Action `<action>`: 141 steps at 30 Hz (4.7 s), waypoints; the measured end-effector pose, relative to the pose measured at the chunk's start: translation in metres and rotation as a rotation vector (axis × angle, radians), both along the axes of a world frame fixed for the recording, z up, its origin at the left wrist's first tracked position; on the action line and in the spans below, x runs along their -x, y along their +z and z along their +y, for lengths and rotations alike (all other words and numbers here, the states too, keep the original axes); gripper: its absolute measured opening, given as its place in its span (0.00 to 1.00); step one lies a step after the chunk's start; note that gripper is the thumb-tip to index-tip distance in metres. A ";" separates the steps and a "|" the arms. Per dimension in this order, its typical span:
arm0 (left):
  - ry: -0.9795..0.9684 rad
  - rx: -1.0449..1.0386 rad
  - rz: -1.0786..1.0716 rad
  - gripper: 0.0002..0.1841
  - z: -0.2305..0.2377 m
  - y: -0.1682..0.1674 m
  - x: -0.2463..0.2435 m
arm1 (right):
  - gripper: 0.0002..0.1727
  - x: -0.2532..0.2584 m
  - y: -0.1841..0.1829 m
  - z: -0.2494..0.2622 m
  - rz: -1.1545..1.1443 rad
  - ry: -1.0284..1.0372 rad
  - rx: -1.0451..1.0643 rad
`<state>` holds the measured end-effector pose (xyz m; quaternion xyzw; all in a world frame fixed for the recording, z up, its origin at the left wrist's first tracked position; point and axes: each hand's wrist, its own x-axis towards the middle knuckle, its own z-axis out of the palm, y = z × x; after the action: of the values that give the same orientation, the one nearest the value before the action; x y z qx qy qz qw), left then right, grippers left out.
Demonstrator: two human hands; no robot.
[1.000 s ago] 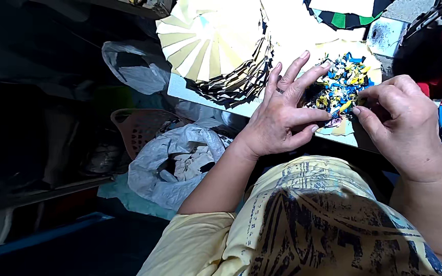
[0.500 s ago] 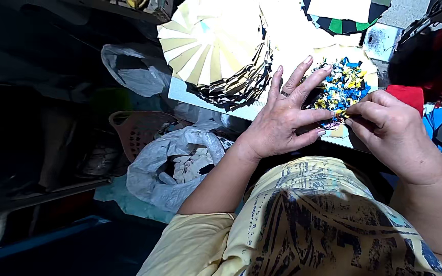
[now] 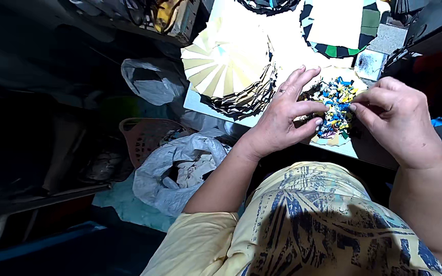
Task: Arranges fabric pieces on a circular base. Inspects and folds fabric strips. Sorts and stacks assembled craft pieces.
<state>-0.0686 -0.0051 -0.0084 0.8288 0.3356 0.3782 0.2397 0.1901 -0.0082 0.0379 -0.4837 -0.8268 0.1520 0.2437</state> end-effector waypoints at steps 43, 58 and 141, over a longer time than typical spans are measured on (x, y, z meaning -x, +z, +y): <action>0.276 0.027 0.356 0.09 0.019 0.010 -0.023 | 0.09 0.002 -0.022 0.031 -0.051 -0.131 -0.002; 0.134 0.021 0.338 0.09 -0.001 0.013 -0.009 | 0.06 -0.013 -0.018 0.008 -0.003 0.016 0.035; 0.139 -0.048 0.402 0.09 -0.004 0.013 -0.031 | 0.09 0.011 -0.031 -0.012 -0.036 0.007 -0.066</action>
<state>-0.0372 -0.0094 0.0051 0.8679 0.4237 0.2288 0.1216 0.1795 -0.0197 0.0070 -0.4753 -0.8372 0.1167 0.2441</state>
